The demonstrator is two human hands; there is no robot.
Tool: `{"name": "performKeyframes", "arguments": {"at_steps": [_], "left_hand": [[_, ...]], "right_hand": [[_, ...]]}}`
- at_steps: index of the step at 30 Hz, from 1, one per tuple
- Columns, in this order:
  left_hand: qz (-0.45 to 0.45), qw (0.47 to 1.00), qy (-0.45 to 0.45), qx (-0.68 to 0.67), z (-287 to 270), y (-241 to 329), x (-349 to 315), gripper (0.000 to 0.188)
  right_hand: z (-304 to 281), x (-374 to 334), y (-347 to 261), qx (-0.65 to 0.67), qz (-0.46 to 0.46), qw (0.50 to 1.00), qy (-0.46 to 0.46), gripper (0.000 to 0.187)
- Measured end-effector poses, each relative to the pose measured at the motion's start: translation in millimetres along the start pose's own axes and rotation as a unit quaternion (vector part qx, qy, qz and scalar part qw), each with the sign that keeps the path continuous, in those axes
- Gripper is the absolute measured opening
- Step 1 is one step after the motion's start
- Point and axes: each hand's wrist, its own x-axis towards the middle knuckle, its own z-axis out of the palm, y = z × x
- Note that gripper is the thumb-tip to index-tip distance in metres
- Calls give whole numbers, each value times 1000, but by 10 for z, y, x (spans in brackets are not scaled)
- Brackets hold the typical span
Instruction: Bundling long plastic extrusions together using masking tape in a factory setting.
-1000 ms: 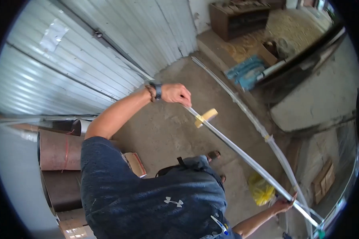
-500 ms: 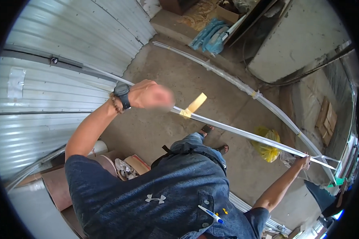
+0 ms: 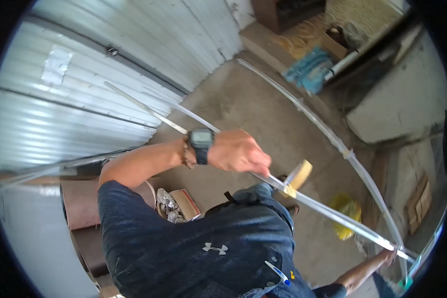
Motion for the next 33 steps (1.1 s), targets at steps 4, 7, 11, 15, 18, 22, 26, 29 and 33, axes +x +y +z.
{"name": "performKeyframes", "arguments": {"at_steps": [4, 7, 11, 15, 18, 22, 26, 29, 33], "left_hand": [[18, 998, 48, 34, -8, 100, 18, 23], [20, 996, 74, 56, 134, 194, 193, 25], [-155, 984, -75, -35, 59, 268, 293, 27], [-25, 1000, -8, -7, 322, 311, 652, 24], [-48, 997, -9, 56, 595, 293, 778, 20], [-64, 995, 32, 72, 841, 239, 913, 14], [-12, 989, 93, 112, 1129, 172, 917, 12], [51, 978, 126, 160, 1208, 257, 1048, 15], [61, 971, 167, 162, 1350, 193, 1053, 26]], "right_hand": [[7, 80, -37, 819, 313, 480, -24, 46], [274, -182, -494, 684, 300, 665, 4, 53], [194, -198, -939, 768, 414, 488, 15, 50], [-165, -489, -1510, 795, 434, 422, 46, 41], [-861, -932, -2778, 788, 444, 422, 66, 27], [-2885, -1094, -3850, 608, 300, 726, 112, 19], [-3680, -478, -4961, 434, -133, 864, -217, 44], [-3296, -268, -5668, 285, -276, 694, -601, 52], [-3141, -446, -5711, 428, -349, 706, -442, 48]]}}
